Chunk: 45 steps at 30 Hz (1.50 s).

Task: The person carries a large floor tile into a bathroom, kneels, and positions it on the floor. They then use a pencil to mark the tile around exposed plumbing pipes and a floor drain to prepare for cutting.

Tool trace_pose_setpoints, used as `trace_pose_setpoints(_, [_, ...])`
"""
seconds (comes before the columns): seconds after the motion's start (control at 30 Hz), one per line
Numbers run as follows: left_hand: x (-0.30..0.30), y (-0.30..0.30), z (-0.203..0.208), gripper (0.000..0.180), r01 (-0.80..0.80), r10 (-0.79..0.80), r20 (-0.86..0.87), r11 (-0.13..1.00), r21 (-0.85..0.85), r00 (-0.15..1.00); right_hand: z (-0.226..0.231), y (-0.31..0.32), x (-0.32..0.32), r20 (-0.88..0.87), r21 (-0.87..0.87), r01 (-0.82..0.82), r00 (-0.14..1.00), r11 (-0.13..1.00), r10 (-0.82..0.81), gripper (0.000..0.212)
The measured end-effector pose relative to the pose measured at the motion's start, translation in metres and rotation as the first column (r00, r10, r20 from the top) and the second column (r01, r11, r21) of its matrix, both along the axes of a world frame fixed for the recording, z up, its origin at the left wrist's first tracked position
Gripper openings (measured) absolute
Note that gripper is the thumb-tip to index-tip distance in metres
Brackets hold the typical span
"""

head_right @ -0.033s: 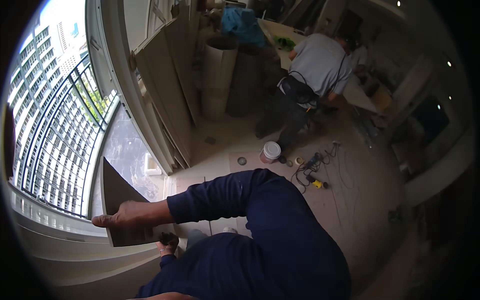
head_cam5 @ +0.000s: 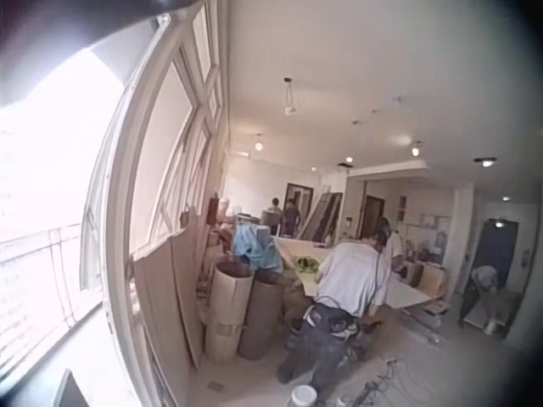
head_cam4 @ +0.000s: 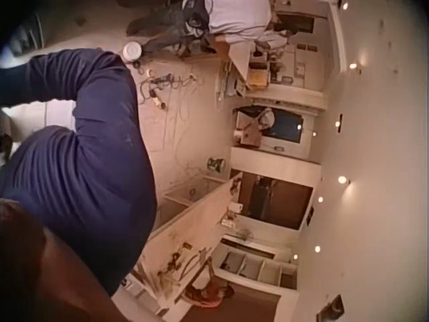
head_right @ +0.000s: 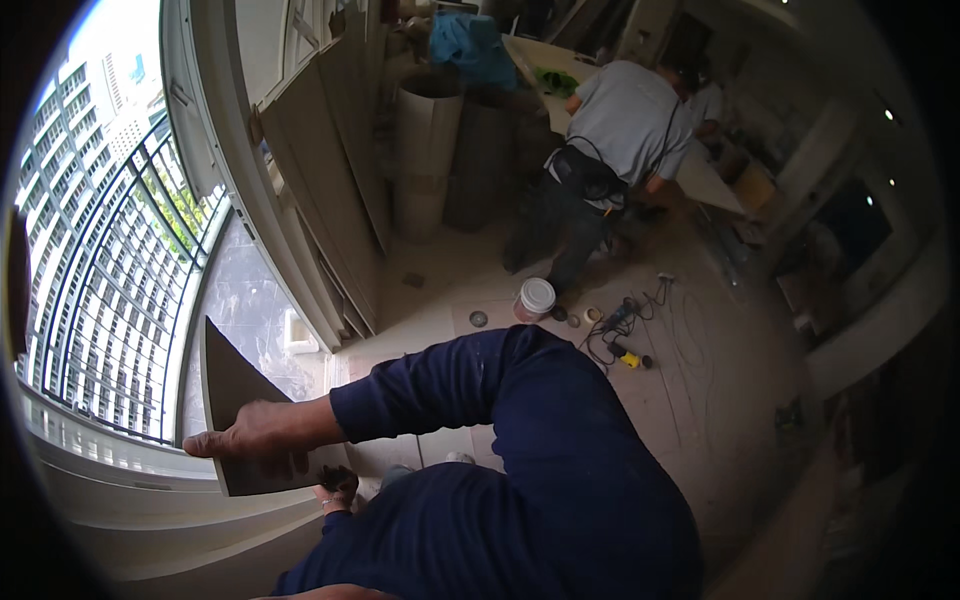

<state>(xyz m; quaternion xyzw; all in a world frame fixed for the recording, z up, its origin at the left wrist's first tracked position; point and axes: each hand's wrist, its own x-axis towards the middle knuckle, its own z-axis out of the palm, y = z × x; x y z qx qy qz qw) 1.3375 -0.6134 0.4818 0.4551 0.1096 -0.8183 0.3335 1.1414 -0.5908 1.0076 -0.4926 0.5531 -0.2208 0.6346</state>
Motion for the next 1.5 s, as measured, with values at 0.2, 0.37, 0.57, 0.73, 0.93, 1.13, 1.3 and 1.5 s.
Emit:
trace_pose_setpoints(0.2, [-0.009,-0.007,0.005,0.027,0.013,-0.011,-0.234,1.0,0.008,0.972,0.043,0.009,0.012,-0.168,0.085,0.071,0.984,0.994,-0.056,0.074])
trace_pose_setpoints(0.37, [-0.017,-0.003,-0.006,0.027,0.101,-0.09,-0.118,0.991,0.09,0.989,0.058,0.026,0.003,-0.358,0.123,0.101,0.932,0.987,-0.051,0.047])
trace_pose_setpoints(0.57, [-0.047,0.03,0.037,0.036,0.225,-0.228,0.047,0.973,0.051,0.973,0.075,0.109,-0.043,-0.39,0.089,0.33,0.88,0.94,-0.272,0.048])
trace_pose_setpoints(0.73, [-0.111,0.09,0.129,0.033,0.583,-0.57,0.159,0.811,-0.046,0.806,0.036,0.253,-0.111,-0.142,-0.023,0.662,0.739,0.749,-0.658,0.044])
trace_pose_setpoints(0.93, [-0.197,0.161,0.121,0.031,0.859,-0.86,-0.031,0.51,-0.04,0.509,-0.001,0.461,-0.146,0.078,0.237,0.945,0.212,0.225,-0.974,0.04])
trace_pose_setpoints(1.13, [-0.314,0.263,0.144,0.031,0.975,-0.96,0.242,0.177,0.132,0.141,-0.024,0.629,-0.174,0.136,0.358,0.93,-0.136,-0.079,-0.981,0.044])
trace_pose_setpoints(1.3, [-0.411,0.347,0.15,0.036,0.982,-0.901,0.417,-0.045,0.182,-0.119,-0.021,0.724,-0.208,0.117,0.323,0.924,-0.255,-0.206,-0.96,0.046])
trace_pose_setpoints(1.5, [-0.535,0.429,0.13,0.037,0.977,-0.89,0.402,-0.182,0.115,-0.213,-0.022,0.823,-0.274,0.084,0.117,0.952,-0.295,-0.284,-0.952,0.066])
